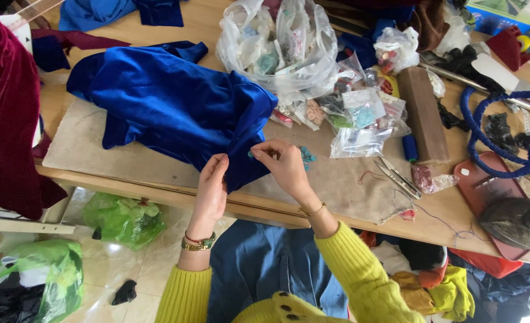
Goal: Sorting through small bags of beads and trimmings while organizing fabric on a workbench
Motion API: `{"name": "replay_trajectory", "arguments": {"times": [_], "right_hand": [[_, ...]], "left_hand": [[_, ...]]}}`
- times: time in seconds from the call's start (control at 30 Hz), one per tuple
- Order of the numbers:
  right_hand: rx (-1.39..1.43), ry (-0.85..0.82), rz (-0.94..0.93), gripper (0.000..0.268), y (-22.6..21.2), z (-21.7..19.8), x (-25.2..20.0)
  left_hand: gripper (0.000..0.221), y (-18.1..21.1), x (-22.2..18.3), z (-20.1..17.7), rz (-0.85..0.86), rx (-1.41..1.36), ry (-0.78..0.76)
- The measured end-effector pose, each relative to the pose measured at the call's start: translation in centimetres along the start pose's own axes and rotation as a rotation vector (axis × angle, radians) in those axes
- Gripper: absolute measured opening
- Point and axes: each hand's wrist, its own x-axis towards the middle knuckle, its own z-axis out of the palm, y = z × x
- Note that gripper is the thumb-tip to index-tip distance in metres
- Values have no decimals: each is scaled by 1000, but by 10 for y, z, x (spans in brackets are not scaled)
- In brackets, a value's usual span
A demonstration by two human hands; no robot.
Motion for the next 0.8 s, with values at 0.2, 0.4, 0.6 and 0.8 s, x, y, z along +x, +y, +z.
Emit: {"name": "replay_trajectory", "arguments": {"times": [0.2, 0.4, 0.6, 0.8], "right_hand": [[29, 40, 59, 14, 9, 9, -7], [-61, 120, -99, 17, 3, 14, -23], [-69, 156, -119, 20, 10, 20, -23], [-218, 250, -230, 7, 19, -19, -26]], "left_hand": [[14, -12, 7, -7, 6, -12, -13], [13, -17, 9, -12, -9, -10, -4], [13, -30, 18, -23, -1, 30, -14], [13, -41, 23, -35, -19, 16, -5]]}}
